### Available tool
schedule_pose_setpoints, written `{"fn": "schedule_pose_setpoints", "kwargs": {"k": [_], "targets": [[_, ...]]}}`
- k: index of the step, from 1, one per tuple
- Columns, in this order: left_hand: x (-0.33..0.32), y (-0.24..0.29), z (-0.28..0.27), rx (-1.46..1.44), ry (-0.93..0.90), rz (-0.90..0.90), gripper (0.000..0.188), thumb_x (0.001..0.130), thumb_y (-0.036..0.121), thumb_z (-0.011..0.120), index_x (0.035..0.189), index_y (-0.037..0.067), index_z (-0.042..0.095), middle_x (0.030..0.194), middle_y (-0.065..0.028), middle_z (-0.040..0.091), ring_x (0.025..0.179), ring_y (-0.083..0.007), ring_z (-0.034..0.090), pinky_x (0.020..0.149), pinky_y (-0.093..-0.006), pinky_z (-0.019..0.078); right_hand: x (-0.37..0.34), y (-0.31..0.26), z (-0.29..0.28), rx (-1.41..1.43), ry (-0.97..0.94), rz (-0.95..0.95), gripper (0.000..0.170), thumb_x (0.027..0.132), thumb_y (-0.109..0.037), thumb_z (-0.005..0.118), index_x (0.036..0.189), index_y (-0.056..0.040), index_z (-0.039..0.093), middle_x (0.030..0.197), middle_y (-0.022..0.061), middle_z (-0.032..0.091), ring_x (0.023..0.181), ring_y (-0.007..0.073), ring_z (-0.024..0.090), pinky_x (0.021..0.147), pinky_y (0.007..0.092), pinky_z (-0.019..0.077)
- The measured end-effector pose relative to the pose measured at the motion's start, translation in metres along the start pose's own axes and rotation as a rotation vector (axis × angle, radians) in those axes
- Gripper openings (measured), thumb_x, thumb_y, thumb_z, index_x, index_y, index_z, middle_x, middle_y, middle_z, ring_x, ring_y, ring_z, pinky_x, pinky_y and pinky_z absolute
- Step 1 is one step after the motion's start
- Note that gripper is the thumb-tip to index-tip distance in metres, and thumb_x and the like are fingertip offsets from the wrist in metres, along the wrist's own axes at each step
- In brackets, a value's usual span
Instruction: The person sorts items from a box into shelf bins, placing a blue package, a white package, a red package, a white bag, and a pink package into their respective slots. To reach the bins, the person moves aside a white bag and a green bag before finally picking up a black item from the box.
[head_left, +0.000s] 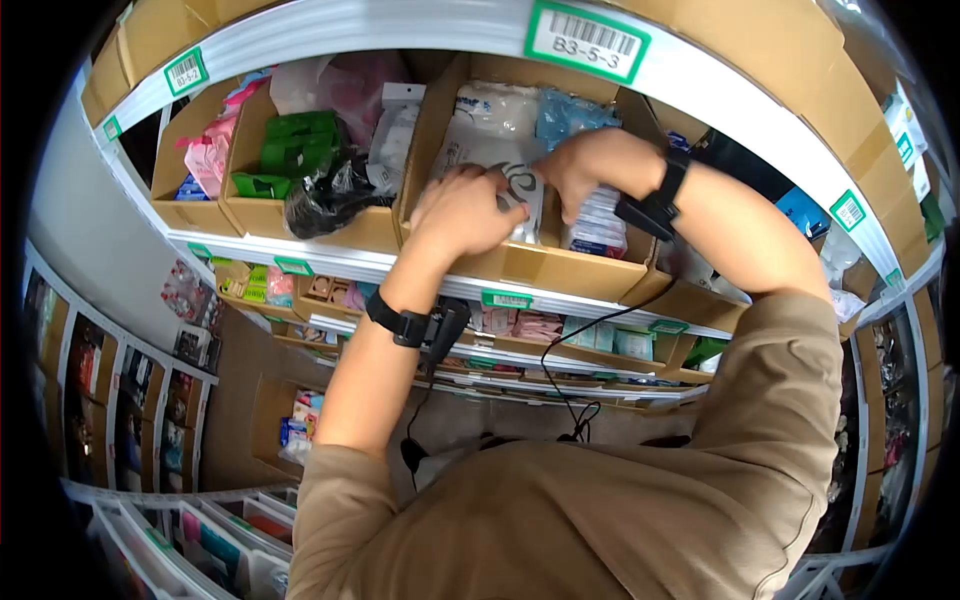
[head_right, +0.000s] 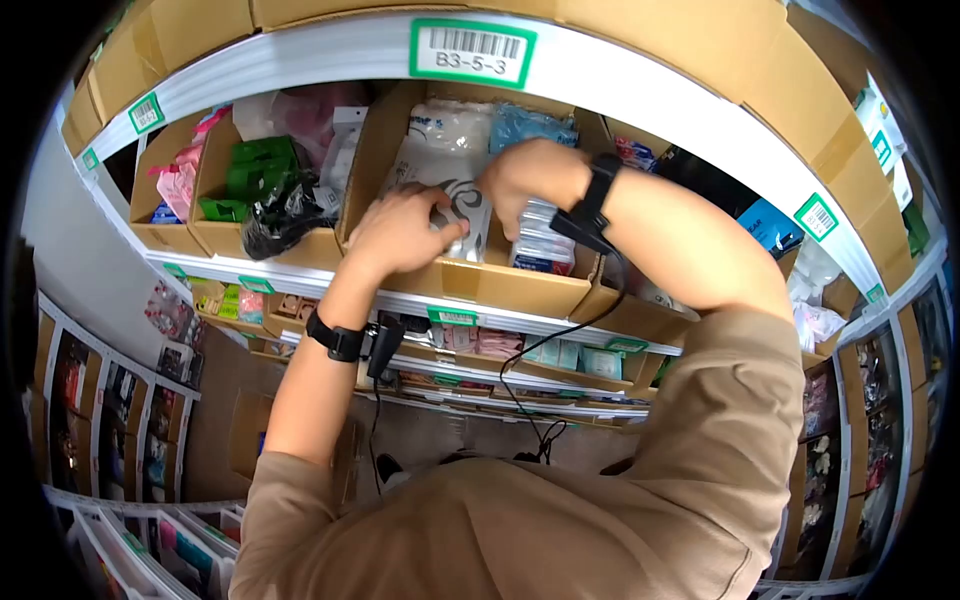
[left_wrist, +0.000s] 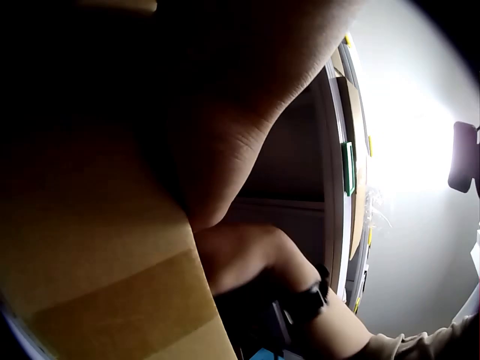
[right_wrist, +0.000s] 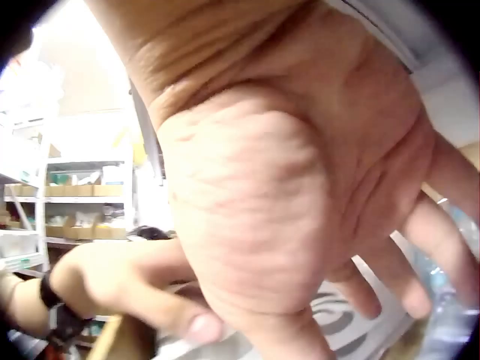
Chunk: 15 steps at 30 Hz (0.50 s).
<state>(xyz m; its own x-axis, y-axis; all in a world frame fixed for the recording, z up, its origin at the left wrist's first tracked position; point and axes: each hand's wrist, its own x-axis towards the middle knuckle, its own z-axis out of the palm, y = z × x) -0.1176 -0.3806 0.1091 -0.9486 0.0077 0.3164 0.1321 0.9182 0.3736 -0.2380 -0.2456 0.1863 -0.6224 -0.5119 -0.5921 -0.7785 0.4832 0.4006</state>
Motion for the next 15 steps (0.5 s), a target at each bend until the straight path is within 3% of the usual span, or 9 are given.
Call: {"fn": "schedule_pose_setpoints", "kwargs": {"k": [2, 4, 5, 7, 8, 12, 15], "targets": [[0.000, -0.002, 0.003, 0.033, 0.053, 0.015, 0.052, 0.082, 0.050, 0.063, 0.112, 0.008, 0.068, 0.119, -0.0176, 0.065, 0.117, -0.0342, 0.057, 0.099, -0.0424, 0.0455, -0.020, -0.016, 0.020, -0.032, -0.054, -0.026, 0.086, 0.068, -0.035, 0.083, 0.139, -0.0061, 0.046, 0.124, 0.0219, 0.061, 0.109, 0.0371, 0.062, 0.090, 0.0428, 0.0505], [0.000, -0.002, 0.004, 0.034, 0.072, 0.021, 0.053, 0.082, 0.050, 0.063, 0.113, 0.007, 0.068, 0.119, -0.0171, 0.064, 0.117, -0.0336, 0.057, 0.099, -0.0424, 0.0453, -0.052, -0.024, 0.035, -0.164, 0.023, -0.101, 0.079, 0.071, -0.028, 0.079, 0.139, -0.0066, 0.045, 0.138, 0.0256, 0.049, 0.109, 0.0396, 0.062, 0.089, 0.0433, 0.0517], [0.000, -0.001, 0.006, 0.033, 0.072, 0.016, 0.053, 0.082, 0.050, 0.063, 0.113, 0.007, 0.068, 0.119, -0.0171, 0.064, 0.117, -0.0336, 0.057, 0.099, -0.0424, 0.0453, -0.055, -0.023, 0.045, -0.168, 0.022, -0.104, 0.079, 0.071, -0.028, 0.079, 0.139, -0.0066, 0.045, 0.138, 0.0256, 0.049, 0.109, 0.0396, 0.062, 0.089, 0.0433, 0.0517], [0.001, -0.001, 0.006, 0.033, 0.068, 0.014, 0.053, 0.082, 0.050, 0.063, 0.113, 0.007, 0.068, 0.121, -0.0168, 0.064, 0.117, -0.0337, 0.057, 0.099, -0.0425, 0.0451, -0.054, -0.019, 0.063, -0.131, 0.201, -0.080, 0.069, 0.075, -0.019, 0.073, 0.137, -0.0063, 0.047, 0.147, 0.0280, 0.036, 0.105, 0.0419, 0.064, 0.086, 0.0443, 0.0533], [0.001, -0.001, 0.006, 0.033, 0.071, 0.012, 0.053, 0.082, 0.050, 0.063, 0.113, 0.007, 0.068, 0.121, -0.0168, 0.064, 0.117, -0.0337, 0.057, 0.099, -0.0425, 0.0451, -0.050, -0.018, 0.076, -0.160, 0.340, -0.087, 0.064, 0.079, -0.012, 0.067, 0.139, -0.0069, 0.048, 0.146, 0.0273, 0.039, 0.108, 0.0385, 0.064, 0.081, 0.0415, 0.0561], [0.002, 0.000, 0.005, 0.024, 0.069, 0.007, 0.052, 0.082, 0.048, 0.064, 0.112, 0.006, 0.068, 0.117, -0.0174, 0.066, 0.114, -0.0347, 0.058, 0.097, -0.0415, 0.0465, -0.057, -0.024, 0.079, -0.152, 0.415, -0.001, 0.056, 0.083, -0.012, 0.065, 0.137, -0.0079, 0.051, 0.139, 0.0287, 0.044, 0.099, 0.0362, 0.068, 0.074, 0.0396, 0.0580], [0.002, -0.001, 0.008, 0.014, 0.059, 0.013, 0.052, 0.082, 0.047, 0.064, 0.111, 0.004, 0.069, 0.112, -0.0187, 0.067, 0.109, -0.0359, 0.061, 0.095, -0.0412, 0.0480, -0.051, -0.024, 0.076, -0.129, 0.356, 0.019, 0.055, 0.083, -0.013, 0.066, 0.136, -0.0088, 0.052, 0.140, 0.0290, 0.044, 0.100, 0.0371, 0.068, 0.074, 0.0405, 0.0579]]}}
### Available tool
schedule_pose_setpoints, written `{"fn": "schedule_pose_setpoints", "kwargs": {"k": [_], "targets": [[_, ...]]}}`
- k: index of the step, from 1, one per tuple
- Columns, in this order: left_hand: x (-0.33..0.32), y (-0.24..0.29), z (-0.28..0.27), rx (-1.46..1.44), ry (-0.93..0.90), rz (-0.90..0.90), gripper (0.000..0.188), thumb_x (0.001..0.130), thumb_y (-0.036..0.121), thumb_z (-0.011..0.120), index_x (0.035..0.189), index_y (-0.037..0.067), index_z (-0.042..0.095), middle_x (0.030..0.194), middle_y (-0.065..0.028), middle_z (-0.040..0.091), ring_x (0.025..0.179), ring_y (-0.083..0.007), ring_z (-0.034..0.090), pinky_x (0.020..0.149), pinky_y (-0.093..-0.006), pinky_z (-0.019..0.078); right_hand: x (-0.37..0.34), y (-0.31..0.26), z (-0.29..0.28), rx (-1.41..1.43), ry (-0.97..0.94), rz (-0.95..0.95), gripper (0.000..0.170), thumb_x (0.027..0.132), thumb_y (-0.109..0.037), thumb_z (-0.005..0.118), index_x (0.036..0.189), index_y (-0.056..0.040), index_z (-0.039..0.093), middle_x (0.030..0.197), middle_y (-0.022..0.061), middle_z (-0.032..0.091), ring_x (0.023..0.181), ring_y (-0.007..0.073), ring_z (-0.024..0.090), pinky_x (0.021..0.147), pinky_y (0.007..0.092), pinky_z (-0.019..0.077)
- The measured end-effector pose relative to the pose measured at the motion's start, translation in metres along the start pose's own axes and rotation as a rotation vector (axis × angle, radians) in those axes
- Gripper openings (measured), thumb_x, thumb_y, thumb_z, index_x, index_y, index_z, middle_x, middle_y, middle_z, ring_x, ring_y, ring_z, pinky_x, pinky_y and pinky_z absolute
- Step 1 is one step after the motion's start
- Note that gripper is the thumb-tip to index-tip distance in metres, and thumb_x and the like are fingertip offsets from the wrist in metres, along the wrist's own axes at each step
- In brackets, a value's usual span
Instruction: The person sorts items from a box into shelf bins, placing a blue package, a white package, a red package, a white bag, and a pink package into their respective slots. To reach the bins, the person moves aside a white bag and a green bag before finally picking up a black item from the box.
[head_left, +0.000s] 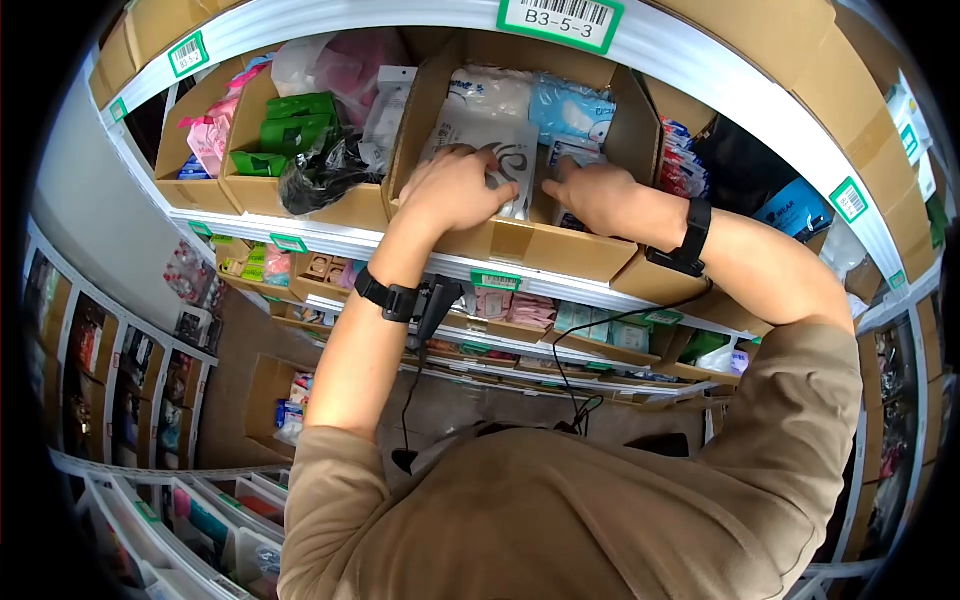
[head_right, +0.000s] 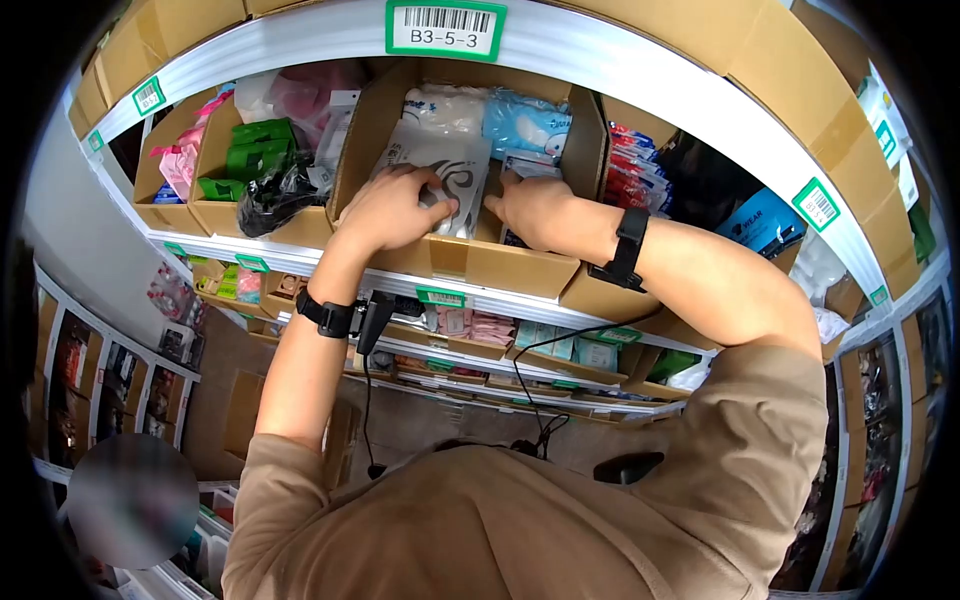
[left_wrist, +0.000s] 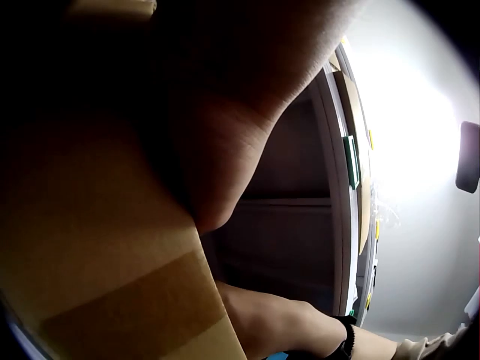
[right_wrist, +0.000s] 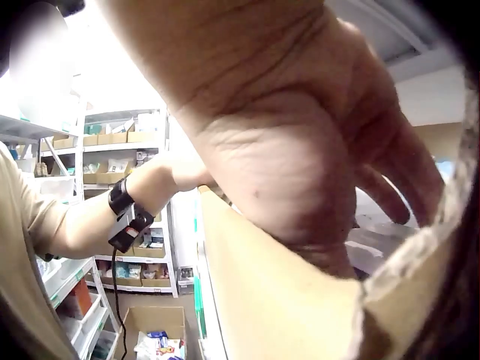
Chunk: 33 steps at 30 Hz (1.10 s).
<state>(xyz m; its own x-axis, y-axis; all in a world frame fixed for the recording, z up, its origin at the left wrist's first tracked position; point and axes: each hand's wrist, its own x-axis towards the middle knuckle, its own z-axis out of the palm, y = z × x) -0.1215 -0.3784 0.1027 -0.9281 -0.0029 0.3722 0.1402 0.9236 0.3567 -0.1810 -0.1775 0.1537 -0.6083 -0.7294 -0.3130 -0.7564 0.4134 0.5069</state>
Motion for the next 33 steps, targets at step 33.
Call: {"fn": "schedule_pose_setpoints", "kwargs": {"k": [33], "targets": [[-0.412, -0.328, 0.073, -0.977, 0.102, -0.894, 0.022, 0.090, 0.017, 0.064, 0.100, -0.002, 0.063, 0.087, -0.0099, 0.069, 0.077, -0.0168, 0.066, 0.070, -0.0311, 0.0517, 0.180, -0.416, -0.076, 1.150, -0.011, -0.864, 0.025, 0.087, -0.013, 0.071, 0.107, -0.0004, 0.062, 0.085, 0.0123, 0.068, 0.073, 0.0197, 0.066, 0.068, 0.0317, 0.0538]]}}
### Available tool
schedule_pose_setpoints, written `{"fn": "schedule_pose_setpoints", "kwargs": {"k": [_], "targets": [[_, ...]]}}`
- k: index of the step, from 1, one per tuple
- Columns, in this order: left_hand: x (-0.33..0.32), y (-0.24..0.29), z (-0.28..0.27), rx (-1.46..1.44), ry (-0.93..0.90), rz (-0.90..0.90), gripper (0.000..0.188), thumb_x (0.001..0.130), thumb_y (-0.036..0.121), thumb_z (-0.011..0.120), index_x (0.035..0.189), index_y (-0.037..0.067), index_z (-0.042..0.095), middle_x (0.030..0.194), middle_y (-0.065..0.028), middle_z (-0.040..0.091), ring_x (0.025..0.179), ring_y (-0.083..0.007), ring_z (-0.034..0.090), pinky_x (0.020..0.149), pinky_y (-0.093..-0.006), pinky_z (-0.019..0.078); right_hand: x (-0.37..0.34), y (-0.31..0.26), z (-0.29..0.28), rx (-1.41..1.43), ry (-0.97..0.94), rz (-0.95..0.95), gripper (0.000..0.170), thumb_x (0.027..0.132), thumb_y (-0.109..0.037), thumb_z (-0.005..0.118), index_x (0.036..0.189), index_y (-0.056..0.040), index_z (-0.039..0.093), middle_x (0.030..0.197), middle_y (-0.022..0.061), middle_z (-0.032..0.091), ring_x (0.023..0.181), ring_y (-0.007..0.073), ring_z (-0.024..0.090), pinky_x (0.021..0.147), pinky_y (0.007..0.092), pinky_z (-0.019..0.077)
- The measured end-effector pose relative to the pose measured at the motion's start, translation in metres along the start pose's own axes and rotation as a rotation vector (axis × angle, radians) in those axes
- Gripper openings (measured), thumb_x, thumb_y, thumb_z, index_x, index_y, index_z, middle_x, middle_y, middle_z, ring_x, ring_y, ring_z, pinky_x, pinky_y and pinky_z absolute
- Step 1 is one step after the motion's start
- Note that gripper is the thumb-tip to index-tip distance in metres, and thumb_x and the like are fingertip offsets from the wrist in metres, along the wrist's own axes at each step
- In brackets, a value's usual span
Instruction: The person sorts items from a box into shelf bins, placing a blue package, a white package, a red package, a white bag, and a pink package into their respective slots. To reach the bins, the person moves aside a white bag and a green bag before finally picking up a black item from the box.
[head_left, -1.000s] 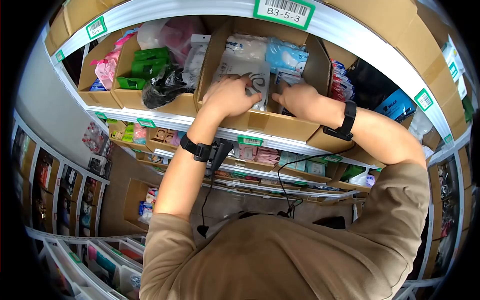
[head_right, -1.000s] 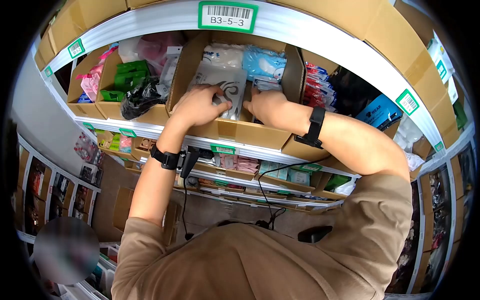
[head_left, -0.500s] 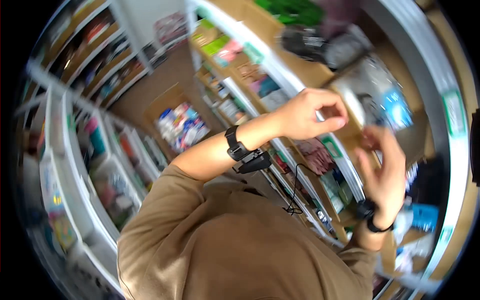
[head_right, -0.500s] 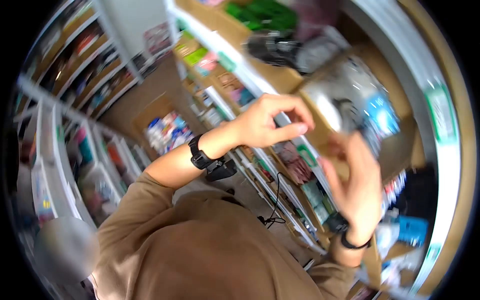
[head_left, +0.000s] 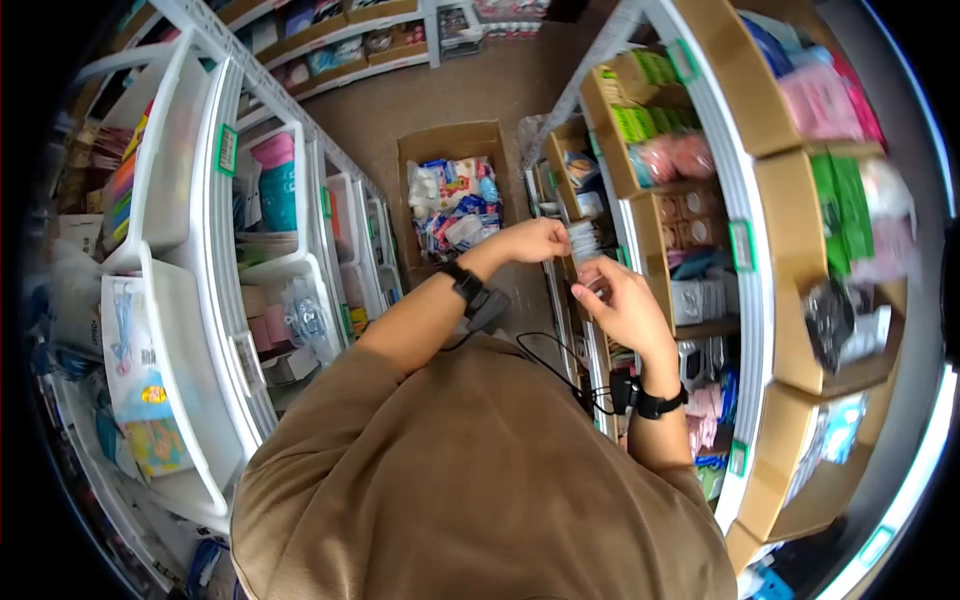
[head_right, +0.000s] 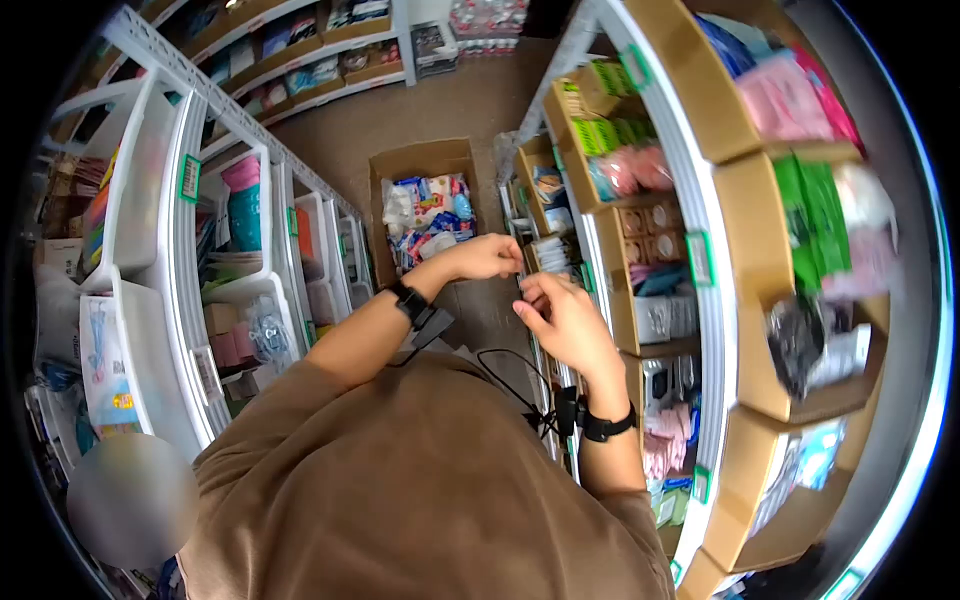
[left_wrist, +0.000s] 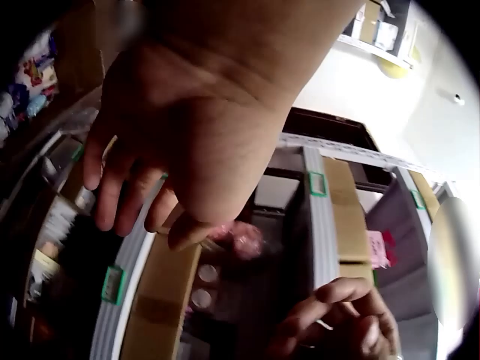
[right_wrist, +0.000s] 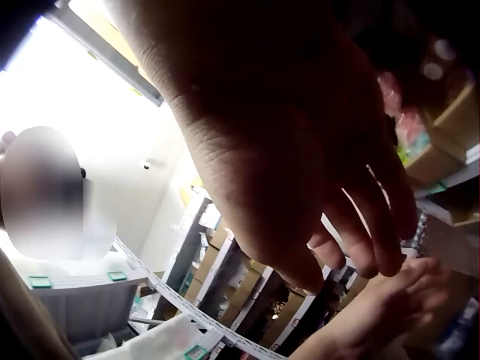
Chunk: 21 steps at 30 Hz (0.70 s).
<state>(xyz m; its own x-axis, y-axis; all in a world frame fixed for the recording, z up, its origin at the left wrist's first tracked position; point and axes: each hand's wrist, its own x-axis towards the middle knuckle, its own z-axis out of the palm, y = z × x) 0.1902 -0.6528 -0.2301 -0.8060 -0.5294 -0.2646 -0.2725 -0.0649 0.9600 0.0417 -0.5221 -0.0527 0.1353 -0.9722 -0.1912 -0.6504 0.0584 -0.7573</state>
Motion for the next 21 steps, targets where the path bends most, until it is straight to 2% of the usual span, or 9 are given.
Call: {"fn": "schedule_pose_setpoints", "kwargs": {"k": [5, 8, 10, 11, 13, 14, 16, 17, 21], "targets": [[0.050, -0.108, -0.050, -0.089, 0.396, -0.294, 0.033, 0.082, 0.028, 0.065, 0.085, -0.004, 0.071, 0.064, -0.0155, 0.067, 0.060, -0.0251, 0.067, 0.061, -0.0371, 0.0520, 0.122, 0.049, 0.049, 0.176, -0.020, 0.068, 0.019, 0.090, -0.014, 0.067, 0.101, 0.0008, 0.061, 0.080, 0.0075, 0.066, 0.070, 0.0126, 0.063, 0.065, 0.0290, 0.0509], [0.056, -0.166, -0.073, -0.074, 0.533, -0.439, 0.031, 0.081, 0.027, 0.065, 0.086, -0.003, 0.072, 0.078, -0.0213, 0.070, 0.077, -0.0345, 0.069, 0.071, -0.0424, 0.0525, 0.192, 0.125, 0.099, 0.382, -0.044, 0.201, 0.016, 0.092, -0.014, 0.067, 0.100, -0.0009, 0.060, 0.080, 0.0034, 0.064, 0.070, 0.0108, 0.062, 0.063, 0.0266, 0.0491], [0.061, -0.212, -0.088, -0.005, 0.623, -0.554, 0.032, 0.080, 0.028, 0.065, 0.087, -0.003, 0.072, 0.089, -0.0243, 0.070, 0.090, -0.0386, 0.067, 0.079, -0.0448, 0.0513, 0.233, 0.214, 0.156, 0.386, -0.033, 0.227, 0.015, 0.093, -0.011, 0.064, 0.105, -0.0048, 0.057, 0.081, 0.0000, 0.062, 0.072, 0.0086, 0.063, 0.058, 0.0233, 0.0461], [0.063, -0.233, -0.099, 0.057, 0.631, -0.587, 0.033, 0.079, 0.028, 0.065, 0.088, -0.002, 0.072, 0.094, -0.0254, 0.069, 0.095, -0.0397, 0.066, 0.082, -0.0455, 0.0505, 0.252, 0.266, 0.189, 0.434, -0.061, 0.362, 0.026, 0.092, -0.017, 0.067, 0.112, -0.0034, 0.056, 0.084, 0.0035, 0.065, 0.079, 0.0147, 0.066, 0.065, 0.0274, 0.0499], [0.072, -0.277, -0.123, 0.064, 0.608, -0.662, 0.037, 0.081, 0.029, 0.066, 0.098, -0.004, 0.068, 0.094, -0.0241, 0.070, 0.093, -0.0387, 0.067, 0.082, -0.0439, 0.0518, 0.278, 0.301, 0.223, 0.132, -0.021, 0.494, 0.045, 0.089, -0.026, 0.071, 0.121, -0.0003, 0.052, 0.103, 0.0136, 0.065, 0.097, 0.0267, 0.065, 0.080, 0.0367, 0.0519], [0.081, -0.310, -0.137, 0.131, 0.544, -0.676, 0.039, 0.079, 0.029, 0.066, 0.101, -0.003, 0.068, 0.098, -0.0251, 0.069, 0.097, -0.0397, 0.065, 0.086, -0.0445, 0.0509, 0.290, 0.323, 0.240, 0.139, -0.031, 0.500, 0.045, 0.089, -0.026, 0.071, 0.121, -0.0003, 0.052, 0.103, 0.0136, 0.065, 0.097, 0.0267, 0.065, 0.080, 0.0367, 0.0519], [0.100, -0.391, -0.168, 0.255, 0.548, -0.697, 0.044, 0.078, 0.028, 0.065, 0.110, -0.002, 0.065, 0.115, -0.0257, 0.063, 0.107, -0.0440, 0.060, 0.094, -0.0468, 0.0494, 0.316, 0.373, 0.278, -0.037, -0.020, 0.591, 0.062, 0.088, -0.029, 0.069, 0.134, 0.0023, 0.041, 0.131, 0.0256, 0.052, 0.118, 0.0409, 0.054, 0.097, 0.0472, 0.0451], [0.108, -0.432, -0.183, 0.259, 0.538, -0.712, 0.044, 0.078, 0.028, 0.065, 0.110, -0.002, 0.065, 0.115, -0.0257, 0.063, 0.107, -0.0440, 0.060, 0.094, -0.0468, 0.0494, 0.325, 0.396, 0.297, -0.025, -0.029, 0.601, 0.062, 0.088, -0.029, 0.069, 0.134, 0.0023, 0.041, 0.131, 0.0256, 0.052, 0.118, 0.0409, 0.054, 0.097, 0.0472, 0.0451], [0.142, -0.494, -0.250, 0.538, 0.676, -0.754, 0.048, 0.081, 0.028, 0.066, 0.119, 0.001, 0.055, 0.132, -0.0224, 0.051, 0.112, -0.0437, 0.056, 0.093, -0.0522, 0.0491, 0.361, 0.444, 0.334, -0.190, 0.130, 0.569, 0.064, 0.090, -0.030, 0.066, 0.136, 0.0039, 0.038, 0.132, 0.0284, 0.050, 0.119, 0.0450, 0.052, 0.098, 0.0493, 0.0443]]}}
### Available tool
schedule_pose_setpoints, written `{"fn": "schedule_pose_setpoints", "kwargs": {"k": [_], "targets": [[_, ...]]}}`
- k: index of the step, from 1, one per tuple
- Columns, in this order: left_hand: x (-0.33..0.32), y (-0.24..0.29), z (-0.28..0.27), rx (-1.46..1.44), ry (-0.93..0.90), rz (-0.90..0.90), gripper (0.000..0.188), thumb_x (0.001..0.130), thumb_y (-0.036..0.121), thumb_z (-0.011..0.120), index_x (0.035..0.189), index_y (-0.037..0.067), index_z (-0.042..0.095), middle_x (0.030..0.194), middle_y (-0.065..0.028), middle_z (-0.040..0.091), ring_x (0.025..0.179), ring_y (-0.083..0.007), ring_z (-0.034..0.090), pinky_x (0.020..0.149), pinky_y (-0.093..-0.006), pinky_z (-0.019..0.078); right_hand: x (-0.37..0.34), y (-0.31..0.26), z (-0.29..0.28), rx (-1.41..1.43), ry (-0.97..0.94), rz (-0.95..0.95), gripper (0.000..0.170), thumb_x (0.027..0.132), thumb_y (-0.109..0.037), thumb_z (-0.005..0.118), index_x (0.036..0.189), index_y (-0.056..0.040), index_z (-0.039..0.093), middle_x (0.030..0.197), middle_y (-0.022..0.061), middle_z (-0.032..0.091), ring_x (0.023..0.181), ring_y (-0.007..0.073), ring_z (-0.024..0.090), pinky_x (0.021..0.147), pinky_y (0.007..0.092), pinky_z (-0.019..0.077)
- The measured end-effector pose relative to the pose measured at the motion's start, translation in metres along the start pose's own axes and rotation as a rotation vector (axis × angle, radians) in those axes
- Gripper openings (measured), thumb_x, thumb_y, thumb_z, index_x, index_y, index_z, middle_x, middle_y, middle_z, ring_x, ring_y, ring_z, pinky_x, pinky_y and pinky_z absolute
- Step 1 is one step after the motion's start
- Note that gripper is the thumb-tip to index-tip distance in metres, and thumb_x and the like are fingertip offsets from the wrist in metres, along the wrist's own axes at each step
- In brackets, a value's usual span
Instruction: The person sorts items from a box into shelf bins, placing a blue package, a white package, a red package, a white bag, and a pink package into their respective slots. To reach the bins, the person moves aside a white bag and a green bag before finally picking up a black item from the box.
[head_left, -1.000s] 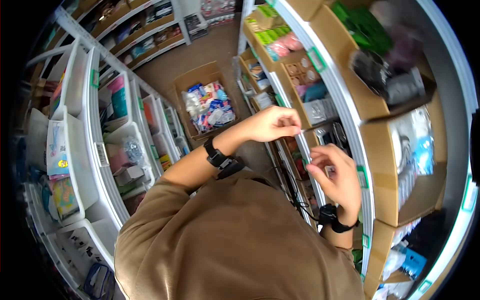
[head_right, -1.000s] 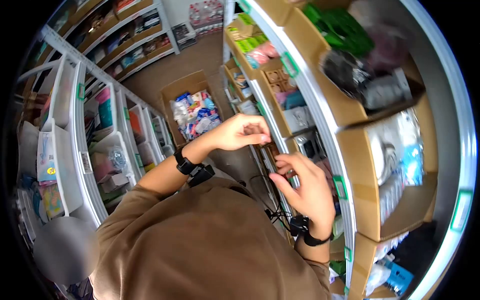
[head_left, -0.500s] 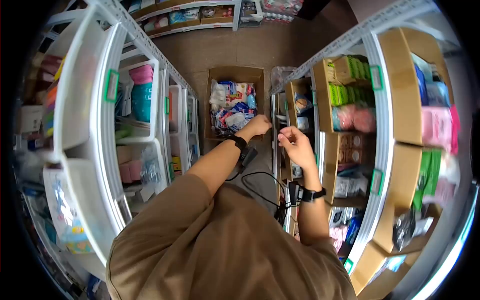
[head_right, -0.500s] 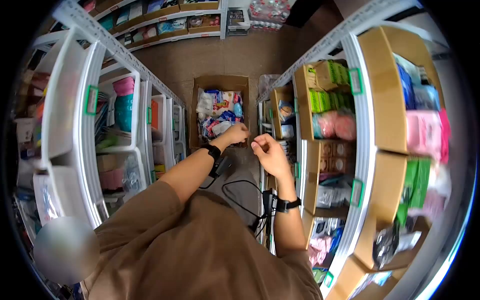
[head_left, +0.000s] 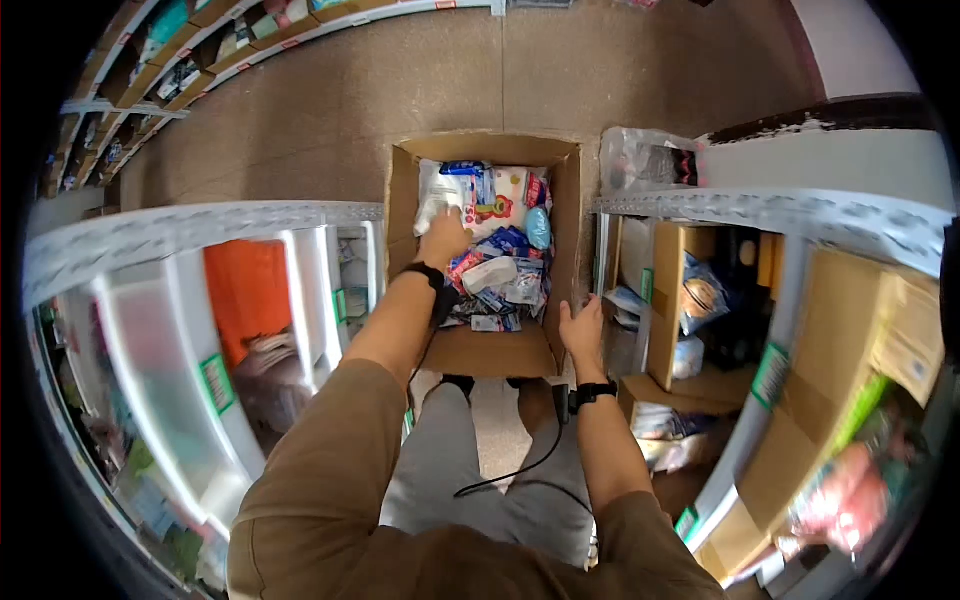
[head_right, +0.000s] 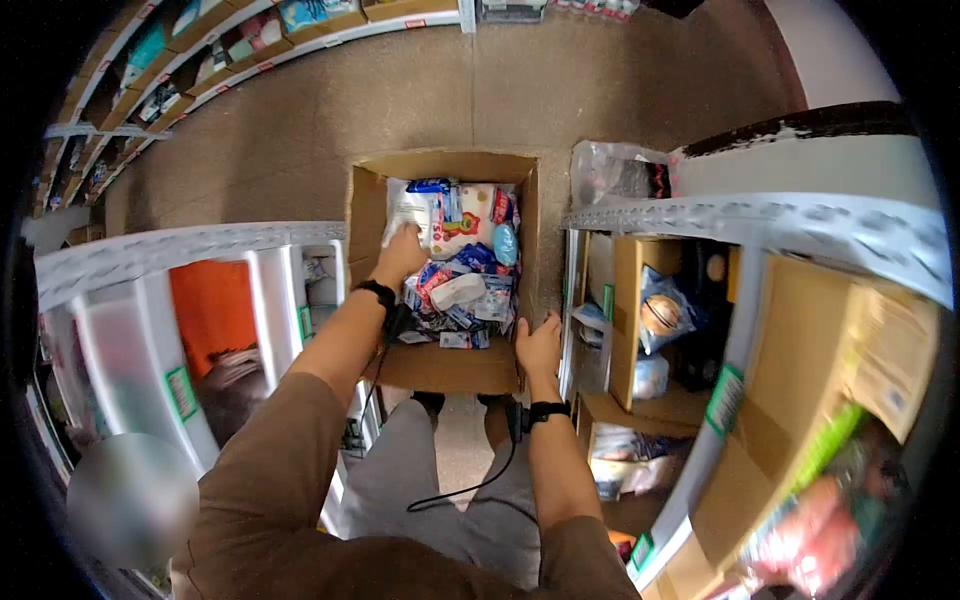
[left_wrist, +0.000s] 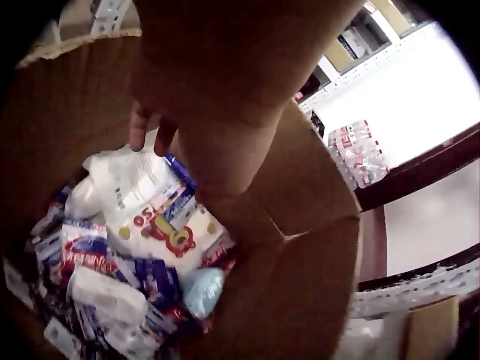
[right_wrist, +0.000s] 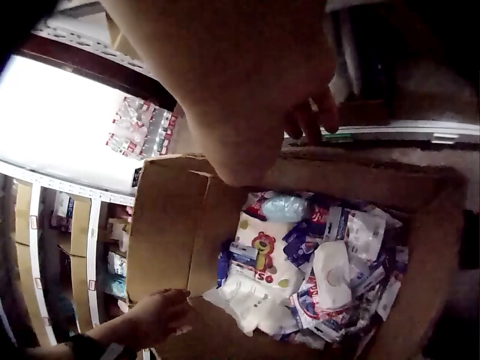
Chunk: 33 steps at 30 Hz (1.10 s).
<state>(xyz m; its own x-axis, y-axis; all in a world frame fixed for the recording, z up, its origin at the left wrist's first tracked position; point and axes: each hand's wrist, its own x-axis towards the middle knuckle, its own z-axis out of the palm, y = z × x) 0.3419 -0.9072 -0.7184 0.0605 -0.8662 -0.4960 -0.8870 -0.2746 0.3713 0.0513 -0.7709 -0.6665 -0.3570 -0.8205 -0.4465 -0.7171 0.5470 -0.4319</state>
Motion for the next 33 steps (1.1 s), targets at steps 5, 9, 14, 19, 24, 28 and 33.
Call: {"fn": "schedule_pose_setpoints", "kwargs": {"k": [5, 9, 14, 19, 24, 28, 33], "targets": [[0.107, -0.032, 0.053, 0.443, 0.119, 0.143, 0.035, 0.088, 0.021, 0.057, 0.121, 0.008, 0.050, 0.129, -0.0148, 0.055, 0.115, -0.0315, 0.058, 0.088, -0.0471, 0.0520, 0.035, 0.006, 0.017, -0.191, -0.108, -0.222, 0.030, 0.091, -0.021, 0.063, 0.104, 0.0056, 0.061, 0.089, 0.0282, 0.066, 0.083, 0.0452, 0.065, 0.072, 0.0494, 0.0526], [0.187, -0.048, 0.090, 0.618, 0.133, 0.234, 0.033, 0.096, 0.020, 0.045, 0.127, 0.009, 0.049, 0.131, -0.0114, 0.056, 0.119, -0.0272, 0.057, 0.093, -0.0464, 0.0485, 0.043, 0.012, 0.009, -0.151, -0.066, -0.298, 0.016, 0.088, -0.013, 0.064, 0.094, 0.0016, 0.065, 0.085, 0.0250, 0.066, 0.077, 0.0444, 0.064, 0.066, 0.0485, 0.0517], [0.204, -0.054, 0.108, 0.678, 0.152, 0.217, 0.029, 0.096, 0.020, 0.046, 0.121, 0.011, 0.057, 0.127, -0.0080, 0.061, 0.119, -0.0238, 0.058, 0.096, -0.0463, 0.0450, 0.042, 0.016, 0.022, -0.180, -0.056, -0.291, 0.015, 0.087, -0.013, 0.066, 0.092, 0.0010, 0.065, 0.085, 0.0241, 0.066, 0.076, 0.0439, 0.064, 0.067, 0.0485, 0.0517], [0.158, -0.048, 0.084, 0.614, 0.263, 0.269, 0.018, 0.088, 0.012, 0.054, 0.102, 0.009, 0.065, 0.101, -0.0095, 0.070, 0.094, -0.0247, 0.069, 0.081, -0.0439, 0.0514, 0.049, 0.027, 0.015, -0.197, -0.026, -0.227, 0.025, 0.088, -0.024, 0.066, 0.087, 0.0006, 0.066, 0.078, 0.0258, 0.066, 0.073, 0.0455, 0.064, 0.069, 0.0506, 0.0527], [0.048, 0.013, 0.011, -0.109, 0.228, 0.093, 0.016, 0.083, 0.011, 0.061, 0.094, 0.001, 0.065, 0.092, -0.0239, 0.067, 0.089, -0.0421, 0.065, 0.078, -0.0502, 0.0516, 0.020, 0.010, 0.008, -0.261, -0.178, -0.135, 0.040, 0.089, -0.020, 0.066, 0.116, 0.0070, 0.054, 0.114, 0.0319, 0.057, 0.100, 0.0460, 0.060, 0.085, 0.0495, 0.0497], [-0.086, 0.088, -0.084, -0.422, 0.185, 0.118, 0.016, 0.083, 0.010, 0.065, 0.096, 0.000, 0.065, 0.080, -0.0180, 0.069, 0.080, -0.0355, 0.068, 0.074, -0.0440, 0.0531, -0.040, -0.100, -0.052, 0.197, -0.013, -0.437, 0.058, 0.091, -0.024, 0.066, 0.134, 0.0065, 0.041, 0.126, 0.0288, 0.052, 0.108, 0.0479, 0.056, 0.095, 0.0476, 0.0458], [-0.213, 0.159, -0.211, -0.736, 0.115, 0.378, 0.017, 0.083, 0.004, 0.069, 0.098, -0.001, 0.064, 0.081, -0.0143, 0.066, 0.071, -0.0245, 0.065, 0.068, -0.0341, 0.0513, -0.112, -0.175, -0.146, 0.965, -0.342, -0.306, 0.059, 0.101, -0.033, 0.055, 0.143, 0.0027, 0.034, 0.122, 0.0174, 0.058, 0.099, 0.0216, 0.061, 0.087, 0.0352, 0.0493]]}}
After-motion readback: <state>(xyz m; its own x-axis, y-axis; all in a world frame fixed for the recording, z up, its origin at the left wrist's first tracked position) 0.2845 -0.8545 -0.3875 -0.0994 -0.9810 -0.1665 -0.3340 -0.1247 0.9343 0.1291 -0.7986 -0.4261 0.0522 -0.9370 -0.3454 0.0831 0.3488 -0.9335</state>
